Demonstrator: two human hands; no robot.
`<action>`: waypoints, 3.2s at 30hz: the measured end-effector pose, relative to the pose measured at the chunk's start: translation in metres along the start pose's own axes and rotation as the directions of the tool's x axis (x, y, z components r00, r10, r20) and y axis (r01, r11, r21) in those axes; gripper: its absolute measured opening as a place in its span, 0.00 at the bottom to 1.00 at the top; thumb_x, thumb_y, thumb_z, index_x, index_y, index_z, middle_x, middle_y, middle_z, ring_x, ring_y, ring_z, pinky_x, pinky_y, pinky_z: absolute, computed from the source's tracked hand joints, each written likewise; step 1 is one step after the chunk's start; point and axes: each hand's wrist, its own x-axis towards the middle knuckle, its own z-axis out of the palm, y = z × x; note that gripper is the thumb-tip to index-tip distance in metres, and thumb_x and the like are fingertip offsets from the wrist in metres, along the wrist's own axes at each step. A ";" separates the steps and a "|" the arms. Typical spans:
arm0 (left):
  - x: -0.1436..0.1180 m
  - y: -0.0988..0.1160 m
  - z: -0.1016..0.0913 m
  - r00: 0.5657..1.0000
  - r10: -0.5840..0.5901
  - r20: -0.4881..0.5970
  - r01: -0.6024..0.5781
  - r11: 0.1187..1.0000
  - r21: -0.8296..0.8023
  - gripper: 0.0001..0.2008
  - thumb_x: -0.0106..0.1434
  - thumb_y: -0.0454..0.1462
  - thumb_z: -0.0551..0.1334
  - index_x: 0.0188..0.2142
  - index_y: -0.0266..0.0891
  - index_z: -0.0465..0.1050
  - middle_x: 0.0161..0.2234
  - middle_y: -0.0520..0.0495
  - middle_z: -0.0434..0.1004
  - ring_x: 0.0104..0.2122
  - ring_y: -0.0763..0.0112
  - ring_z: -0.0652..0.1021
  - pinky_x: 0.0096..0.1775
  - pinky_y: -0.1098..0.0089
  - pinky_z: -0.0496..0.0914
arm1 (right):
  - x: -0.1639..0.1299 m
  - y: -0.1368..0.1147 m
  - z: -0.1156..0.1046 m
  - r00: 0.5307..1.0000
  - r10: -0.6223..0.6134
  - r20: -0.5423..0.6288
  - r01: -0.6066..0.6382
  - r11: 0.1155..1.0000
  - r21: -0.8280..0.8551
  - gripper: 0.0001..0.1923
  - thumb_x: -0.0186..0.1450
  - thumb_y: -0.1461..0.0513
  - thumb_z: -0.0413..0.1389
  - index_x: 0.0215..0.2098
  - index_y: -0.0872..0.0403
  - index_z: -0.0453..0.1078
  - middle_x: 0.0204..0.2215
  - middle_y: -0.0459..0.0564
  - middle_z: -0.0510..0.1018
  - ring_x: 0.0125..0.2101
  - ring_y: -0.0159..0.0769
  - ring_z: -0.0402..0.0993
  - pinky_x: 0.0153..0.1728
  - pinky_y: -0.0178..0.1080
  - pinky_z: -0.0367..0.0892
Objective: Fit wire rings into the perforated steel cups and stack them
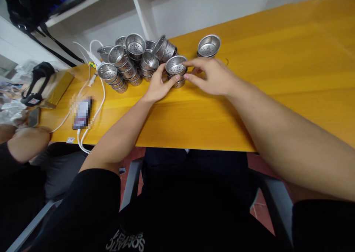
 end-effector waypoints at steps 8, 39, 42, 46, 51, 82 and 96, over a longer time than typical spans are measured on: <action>0.000 -0.015 0.007 0.999 0.041 0.005 -0.041 0.995 0.093 0.61 0.61 0.73 0.65 0.78 0.44 0.43 0.77 0.32 0.59 0.77 0.51 0.68 0.78 0.49 0.63 | 0.002 0.043 -0.020 0.968 0.193 -0.162 -0.231 0.935 -0.268 0.28 0.78 0.48 0.59 0.69 0.54 0.73 0.62 0.64 0.77 0.50 0.47 0.83 0.60 0.52 0.74; -0.005 0.050 -0.008 0.984 0.178 0.012 -0.176 0.954 0.241 0.58 0.64 0.66 0.66 0.80 0.60 0.32 0.82 0.49 0.45 0.84 0.50 0.49 0.84 0.50 0.43 | 0.004 -0.032 -0.023 0.957 0.067 -0.282 -0.119 0.978 -0.170 0.29 0.77 0.35 0.50 0.49 0.44 0.81 0.43 0.57 0.82 0.47 0.53 0.80 0.55 0.59 0.77; -0.007 0.065 -0.006 0.976 0.200 0.086 -0.216 0.936 0.278 0.54 0.67 0.66 0.62 0.80 0.58 0.34 0.81 0.49 0.48 0.84 0.47 0.51 0.84 0.49 0.45 | -0.001 -0.058 -0.011 0.982 -0.013 -0.189 -0.002 0.997 -0.077 0.25 0.77 0.36 0.52 0.49 0.41 0.81 0.45 0.54 0.82 0.45 0.50 0.81 0.50 0.56 0.79; -0.009 0.072 -0.007 0.971 0.200 0.132 -0.232 0.924 0.303 0.45 0.71 0.65 0.57 0.78 0.56 0.44 0.79 0.48 0.56 0.82 0.46 0.58 0.83 0.48 0.47 | -0.003 -0.062 -0.004 0.994 -0.040 -0.100 0.039 0.999 -0.008 0.22 0.76 0.36 0.53 0.48 0.37 0.81 0.45 0.52 0.81 0.43 0.49 0.79 0.48 0.57 0.78; -0.010 0.073 -0.010 0.969 0.204 0.139 -0.239 0.916 0.322 0.44 0.70 0.64 0.58 0.78 0.57 0.45 0.78 0.49 0.58 0.81 0.47 0.59 0.82 0.47 0.50 | -0.001 -0.049 -0.015 0.994 -0.095 -0.058 0.098 0.994 0.045 0.26 0.75 0.34 0.53 0.42 0.44 0.77 0.46 0.54 0.75 0.44 0.47 0.76 0.47 0.56 0.79; -0.005 0.045 -0.022 0.987 0.143 -0.077 -0.118 0.959 0.257 0.49 0.69 0.68 0.61 0.80 0.62 0.42 0.80 0.48 0.55 0.84 0.50 0.47 0.85 0.49 0.44 | -0.002 0.016 -0.042 0.989 0.006 -0.149 -0.021 0.995 -0.098 0.28 0.68 0.33 0.66 0.42 0.47 0.79 0.55 0.59 0.79 0.57 0.54 0.79 0.57 0.58 0.79; 0.008 0.006 0.001 0.994 0.044 -0.101 -0.042 0.999 0.017 0.54 0.67 0.73 0.57 0.81 0.57 0.37 0.77 0.46 0.65 0.78 0.55 0.66 0.82 0.48 0.58 | -0.003 0.007 -0.021 0.998 0.035 -0.046 -0.039 0.995 -0.090 0.31 0.75 0.42 0.62 0.68 0.47 0.72 0.57 0.60 0.81 0.50 0.50 0.82 0.60 0.57 0.76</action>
